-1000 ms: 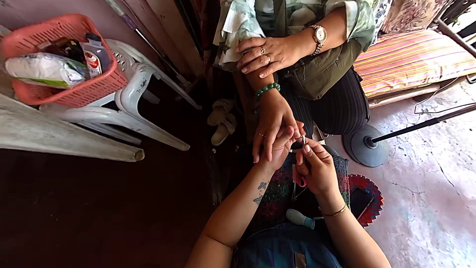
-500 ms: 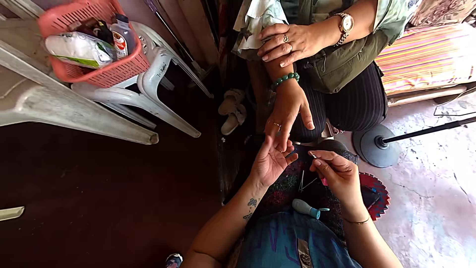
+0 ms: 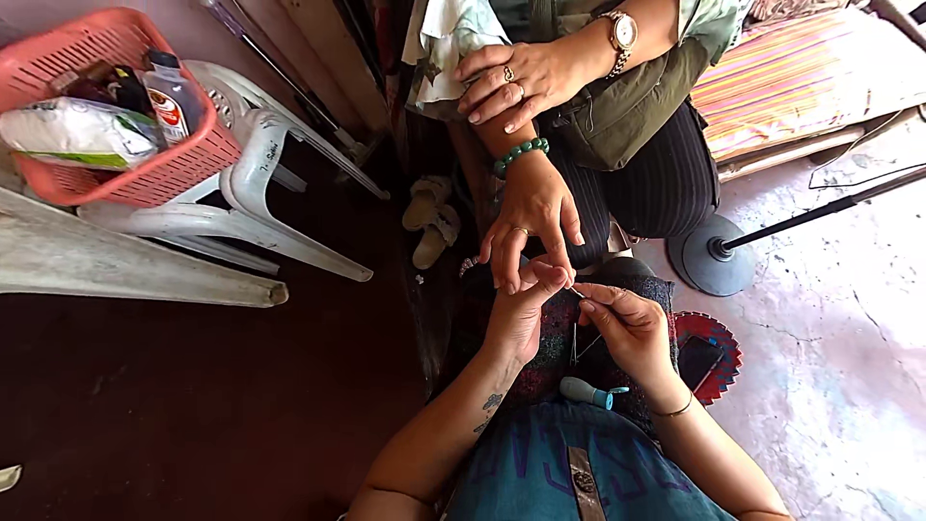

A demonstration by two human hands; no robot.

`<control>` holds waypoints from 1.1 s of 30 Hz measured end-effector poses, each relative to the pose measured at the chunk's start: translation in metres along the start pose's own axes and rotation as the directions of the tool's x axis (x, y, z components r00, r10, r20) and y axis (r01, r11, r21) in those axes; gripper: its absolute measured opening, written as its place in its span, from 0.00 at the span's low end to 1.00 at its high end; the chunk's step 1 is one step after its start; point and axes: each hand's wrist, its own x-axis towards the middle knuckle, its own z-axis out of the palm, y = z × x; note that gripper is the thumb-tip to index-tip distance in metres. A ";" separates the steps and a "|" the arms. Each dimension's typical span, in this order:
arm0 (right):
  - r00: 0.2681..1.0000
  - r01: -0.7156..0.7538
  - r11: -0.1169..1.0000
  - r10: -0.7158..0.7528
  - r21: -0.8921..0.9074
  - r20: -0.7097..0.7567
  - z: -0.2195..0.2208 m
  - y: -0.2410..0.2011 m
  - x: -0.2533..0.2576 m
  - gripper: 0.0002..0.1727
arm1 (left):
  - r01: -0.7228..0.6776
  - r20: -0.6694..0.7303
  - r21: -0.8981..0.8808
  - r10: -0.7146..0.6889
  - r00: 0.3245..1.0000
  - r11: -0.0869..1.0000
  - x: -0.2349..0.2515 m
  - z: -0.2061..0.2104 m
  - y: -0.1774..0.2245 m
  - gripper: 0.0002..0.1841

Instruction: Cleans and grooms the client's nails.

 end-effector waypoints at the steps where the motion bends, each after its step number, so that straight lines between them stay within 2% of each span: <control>1: 1.000 0.001 1.000 -0.001 0.007 -0.004 0.000 -0.001 0.000 0.11 | -0.013 0.005 0.013 0.013 1.000 1.000 0.000 0.001 0.001 0.04; 11: 0.995 -0.089 0.987 0.093 0.133 -0.027 0.002 -0.004 -0.001 0.12 | -0.054 0.031 0.035 0.052 0.998 0.998 0.001 0.004 -0.004 0.01; 13: 0.998 -0.037 0.999 0.038 0.024 -0.048 0.002 -0.005 -0.002 0.12 | -0.069 0.034 0.034 0.067 0.997 0.997 0.002 0.004 -0.005 0.02; 14: 0.998 0.025 0.995 -0.030 -0.100 -0.050 0.001 -0.004 -0.002 0.12 | -0.071 0.032 0.036 0.070 0.997 0.997 0.002 0.004 -0.005 0.03; 16: 0.984 0.165 0.913 -0.180 -0.372 -0.006 0.001 -0.003 -0.002 0.12 | -0.073 0.033 0.040 0.072 0.997 0.997 0.002 0.005 -0.005 0.04; 18: 0.973 0.223 0.870 -0.224 -0.440 0.052 -0.003 -0.005 0.000 0.12 | -0.070 0.033 0.039 0.069 0.997 0.997 0.002 0.005 -0.006 0.03; 21: 0.990 0.141 0.922 -0.128 -0.361 0.061 -0.027 -0.008 0.006 0.12 | -0.090 0.082 0.156 0.078 0.994 0.984 0.003 -0.002 -0.005 0.08; 22: 0.997 0.074 0.920 -0.066 -0.385 0.035 -0.044 -0.007 0.006 0.13 | -0.104 0.102 0.200 0.085 0.991 0.974 0.002 -0.006 -0.005 0.10; 24: 0.987 -0.161 0.861 0.135 -0.482 -0.090 -0.084 -0.002 -0.002 0.15 | -0.141 0.151 0.263 0.103 0.983 0.955 0.001 -0.016 -0.005 0.14; 25: 0.949 -0.315 0.786 0.261 -0.531 -0.177 -0.106 0.004 -0.009 0.17 | -0.162 0.180 0.269 0.116 0.977 0.949 0.003 -0.019 -0.005 0.12; 26: 0.882 -0.469 0.677 0.393 -0.567 -0.261 -0.127 0.011 -0.020 0.18 | -0.180 0.220 0.269 0.122 0.968 0.946 0.004 -0.024 -0.005 0.11; 28: 0.684 -0.702 0.405 0.611 -0.586 -0.398 -0.163 0.030 -0.051 0.19 | -0.198 0.315 0.265 0.109 0.943 0.944 0.007 -0.035 -0.006 0.13; 30: 0.503 -0.795 0.185 0.734 -0.578 -0.456 -0.181 0.057 -0.095 0.17 | -0.172 0.419 0.271 0.044 0.907 0.947 0.011 -0.045 -0.007 0.19; 31: 0.432 -0.807 0.115 0.784 -0.579 -0.445 -0.182 0.072 -0.119 0.16 | -0.129 0.458 0.248 0.002 0.889 0.960 0.013 -0.052 -0.008 0.22; 32: 0.372 -0.808 0.071 0.831 -0.584 -0.414 -0.179 0.085 -0.140 0.16 | -0.074 0.491 0.209 -0.039 0.870 0.975 0.015 -0.059 -0.009 0.26; 33: 0.344 -0.803 0.063 0.861 -0.593 -0.374 -0.172 0.097 -0.159 0.15 | -0.012 0.515 0.158 -0.072 0.854 0.987 0.017 -0.068 -0.010 0.30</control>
